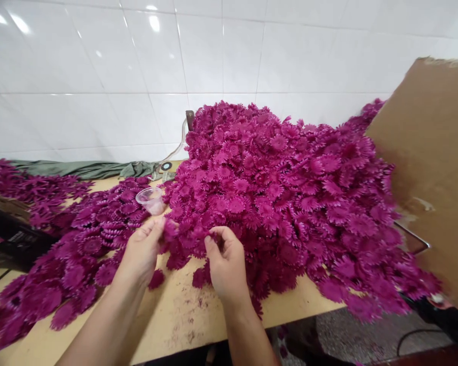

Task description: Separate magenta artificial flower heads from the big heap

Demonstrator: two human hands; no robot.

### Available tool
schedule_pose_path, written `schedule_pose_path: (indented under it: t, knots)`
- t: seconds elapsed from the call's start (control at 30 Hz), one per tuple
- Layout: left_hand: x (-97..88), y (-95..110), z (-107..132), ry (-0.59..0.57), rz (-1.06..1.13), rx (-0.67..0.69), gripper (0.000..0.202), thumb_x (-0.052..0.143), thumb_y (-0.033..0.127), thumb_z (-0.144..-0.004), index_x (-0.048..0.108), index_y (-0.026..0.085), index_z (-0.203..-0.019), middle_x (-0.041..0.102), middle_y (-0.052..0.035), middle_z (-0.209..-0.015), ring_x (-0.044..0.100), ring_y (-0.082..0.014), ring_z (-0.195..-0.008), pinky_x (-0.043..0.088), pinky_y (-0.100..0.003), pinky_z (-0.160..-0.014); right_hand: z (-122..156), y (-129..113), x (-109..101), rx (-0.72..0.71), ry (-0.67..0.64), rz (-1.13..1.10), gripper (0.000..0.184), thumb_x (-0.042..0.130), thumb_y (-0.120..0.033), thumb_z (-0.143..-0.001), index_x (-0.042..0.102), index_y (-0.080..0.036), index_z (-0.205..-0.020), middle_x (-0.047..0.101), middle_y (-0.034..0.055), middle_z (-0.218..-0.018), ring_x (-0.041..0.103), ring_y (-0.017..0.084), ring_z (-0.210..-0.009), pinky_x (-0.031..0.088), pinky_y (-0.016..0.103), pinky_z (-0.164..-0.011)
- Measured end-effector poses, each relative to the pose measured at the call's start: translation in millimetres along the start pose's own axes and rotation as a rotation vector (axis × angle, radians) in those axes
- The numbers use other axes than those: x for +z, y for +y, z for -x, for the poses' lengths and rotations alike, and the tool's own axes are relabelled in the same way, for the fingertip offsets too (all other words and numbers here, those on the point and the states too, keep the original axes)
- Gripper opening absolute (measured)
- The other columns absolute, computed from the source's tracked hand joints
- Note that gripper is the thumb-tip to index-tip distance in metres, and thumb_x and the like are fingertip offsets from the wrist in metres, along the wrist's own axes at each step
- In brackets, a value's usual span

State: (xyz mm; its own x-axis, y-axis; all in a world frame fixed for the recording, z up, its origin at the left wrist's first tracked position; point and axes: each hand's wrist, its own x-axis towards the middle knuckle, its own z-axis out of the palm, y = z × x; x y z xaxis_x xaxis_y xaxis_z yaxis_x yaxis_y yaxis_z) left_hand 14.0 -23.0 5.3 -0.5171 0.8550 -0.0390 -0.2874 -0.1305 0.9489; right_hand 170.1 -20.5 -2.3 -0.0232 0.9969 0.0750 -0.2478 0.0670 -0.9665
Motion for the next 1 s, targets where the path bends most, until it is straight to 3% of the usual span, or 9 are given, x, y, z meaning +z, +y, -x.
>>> schedule_pose_path:
  t: [0.13,0.23,0.33,0.47,0.6,0.77,0.9,1.0]
  knots:
    - [-8.6,14.2,-7.9,0.232,0.176,-0.084,0.025,0.064,0.034,-0.069,0.054,0.015,-0.056,0.054,0.0034,-0.045,0.048,-0.0077,-0.041,0.037,-0.017,-0.041,1.6,-4.1,-13.1,-0.056,0.093,0.107,0.019,0.058,-0.034,-0.072,0.055,-0.018,-0.081,0.048,-0.0033,-0.060,0.040,0.008,-0.051,0.035,0.022,-0.048]
    - [-8.8,16.3,-2.3,0.118,0.154,-0.185,0.024,0.059,0.035,-0.074,0.055,0.014,-0.061,0.057,0.0010,-0.047,0.050,-0.0089,-0.042,0.038,-0.018,-0.039,0.8,-5.3,-9.7,-0.136,-0.004,0.263,0.024,0.056,-0.027,-0.073,0.058,-0.018,-0.095,0.055,0.0008,-0.072,0.049,0.012,-0.062,0.042,0.025,-0.058]
    - [-4.7,9.8,7.8,-0.021,0.100,-0.260,0.026,0.067,0.038,-0.067,0.060,0.013,-0.068,0.061,0.0005,-0.052,0.052,-0.0087,-0.044,0.040,-0.018,-0.041,-0.3,-0.8,-0.7,-0.167,-0.131,0.364,0.046,0.052,-0.020,-0.074,0.049,-0.018,-0.120,0.054,0.0009,-0.076,0.051,0.013,-0.066,0.044,0.027,-0.065]
    - [-3.7,1.3,15.6,-0.131,0.005,-0.252,0.035,0.081,0.028,-0.045,0.066,0.013,-0.072,0.064,0.0007,-0.056,0.055,-0.0074,-0.050,0.043,-0.017,-0.050,2.4,4.2,3.7,-0.180,-0.142,0.402,0.040,0.051,-0.019,-0.075,0.053,-0.018,-0.115,0.055,0.0016,-0.077,0.053,0.013,-0.069,0.044,0.028,-0.068]
    - [-3.1,-2.7,15.1,-0.123,-0.070,-0.165,0.034,0.081,0.031,-0.041,0.065,0.013,-0.065,0.063,0.0010,-0.053,0.052,-0.0070,-0.047,0.040,-0.017,-0.048,10.4,3.3,8.6,-0.164,-0.240,0.392,0.031,0.050,-0.019,-0.075,0.057,-0.019,-0.105,0.056,0.0025,-0.080,0.053,0.014,-0.072,0.045,0.028,-0.069]
    - [4.7,-4.5,13.7,-0.099,-0.043,-0.116,0.038,0.080,0.035,-0.040,0.062,0.014,-0.066,0.061,0.0035,-0.054,0.051,-0.0077,-0.048,0.040,-0.019,-0.049,18.4,5.3,24.2,-0.146,-0.347,0.443,0.044,0.048,-0.013,-0.074,0.051,-0.020,-0.117,0.058,0.0010,-0.076,0.053,0.013,-0.066,0.046,0.026,-0.062]
    - [9.8,-6.3,16.9,-0.052,-0.070,-0.081,0.043,0.071,0.052,-0.053,0.063,0.014,-0.073,0.054,0.0044,-0.055,0.048,-0.0076,-0.048,0.036,-0.018,-0.044,22.8,13.7,34.7,-0.264,-0.342,0.530,0.047,0.048,-0.011,-0.073,0.051,-0.019,-0.120,0.063,0.0067,-0.096,0.058,0.018,-0.083,0.047,0.034,-0.079]
    - [12.2,-8.3,19.6,-0.083,-0.056,-0.104,0.054,0.059,0.065,-0.059,0.062,0.014,-0.078,0.049,0.0044,-0.055,0.044,-0.0075,-0.048,0.032,-0.018,-0.040,24.6,19.7,38.0,-0.380,-0.283,0.593,0.036,0.046,-0.009,-0.074,0.058,-0.017,-0.107,0.062,0.0099,-0.102,0.056,0.021,-0.093,0.043,0.038,-0.086]
